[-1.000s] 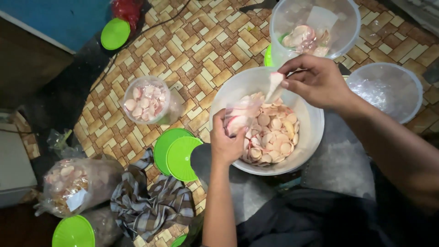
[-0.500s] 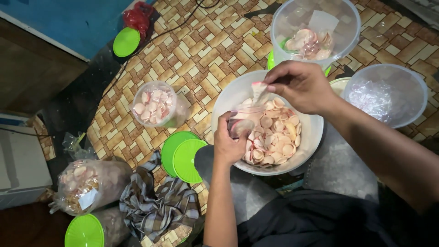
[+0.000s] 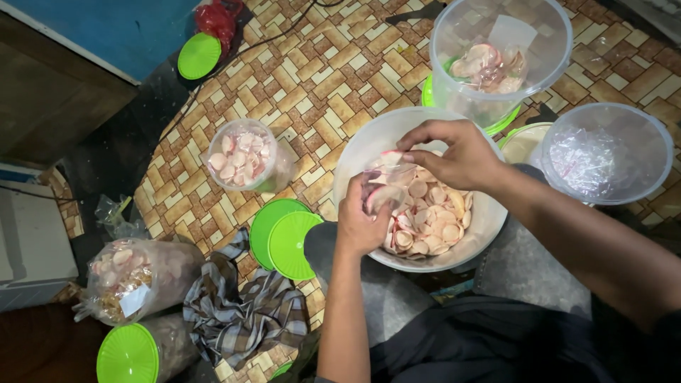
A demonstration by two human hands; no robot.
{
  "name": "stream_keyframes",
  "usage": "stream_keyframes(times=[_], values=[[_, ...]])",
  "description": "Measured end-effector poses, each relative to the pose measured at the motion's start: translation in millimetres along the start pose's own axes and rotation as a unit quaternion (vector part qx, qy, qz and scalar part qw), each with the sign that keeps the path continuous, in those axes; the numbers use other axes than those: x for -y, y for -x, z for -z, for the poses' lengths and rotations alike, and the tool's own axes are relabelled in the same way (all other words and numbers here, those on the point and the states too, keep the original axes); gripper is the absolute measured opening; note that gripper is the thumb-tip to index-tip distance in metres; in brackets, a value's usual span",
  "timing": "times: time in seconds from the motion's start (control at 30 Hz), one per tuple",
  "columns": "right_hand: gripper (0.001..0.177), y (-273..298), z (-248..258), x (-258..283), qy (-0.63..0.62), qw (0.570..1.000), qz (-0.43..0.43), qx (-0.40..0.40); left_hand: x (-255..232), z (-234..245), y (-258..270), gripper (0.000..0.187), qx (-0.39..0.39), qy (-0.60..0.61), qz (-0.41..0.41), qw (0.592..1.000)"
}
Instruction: Manually packing and sorting thin food slices from a large central bowl into smaller plastic containers and bags.
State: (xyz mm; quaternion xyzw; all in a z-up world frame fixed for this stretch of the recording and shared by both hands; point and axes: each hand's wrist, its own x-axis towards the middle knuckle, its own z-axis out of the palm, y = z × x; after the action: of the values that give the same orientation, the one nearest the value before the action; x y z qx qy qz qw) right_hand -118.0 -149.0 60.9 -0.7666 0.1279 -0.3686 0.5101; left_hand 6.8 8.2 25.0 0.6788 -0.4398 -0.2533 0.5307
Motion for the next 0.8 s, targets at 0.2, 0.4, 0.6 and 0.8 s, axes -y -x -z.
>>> stream_keyframes(times=[0.2, 0.4, 0.6, 0.8], values=[[0.013, 7.3, -9.5, -6.0, -0.002, 1.0, 0.004, -0.007, 16.2, 0.3, 0.5, 0.049, 0.018, 0.04, -0.009, 0.999], [0.017, 11.1, -8.3, -17.4, -0.095, 0.993, -0.073, -0.011, 0.8, -0.5, -1.5, 0.038, 0.008, 0.015, 0.013, 1.0], [0.018, 13.9, -11.7, -15.8, -0.03, 0.998, -0.059, -0.007, 11.2, 1.6, -4.8, 0.024, -0.006, 0.011, -0.007, 1.0], [0.015, 16.5, -16.5, -7.4, 0.016, 1.0, -0.015, -0.01, 11.2, 0.6, -2.4, 0.032, -0.048, -0.002, -0.001, 0.999]])
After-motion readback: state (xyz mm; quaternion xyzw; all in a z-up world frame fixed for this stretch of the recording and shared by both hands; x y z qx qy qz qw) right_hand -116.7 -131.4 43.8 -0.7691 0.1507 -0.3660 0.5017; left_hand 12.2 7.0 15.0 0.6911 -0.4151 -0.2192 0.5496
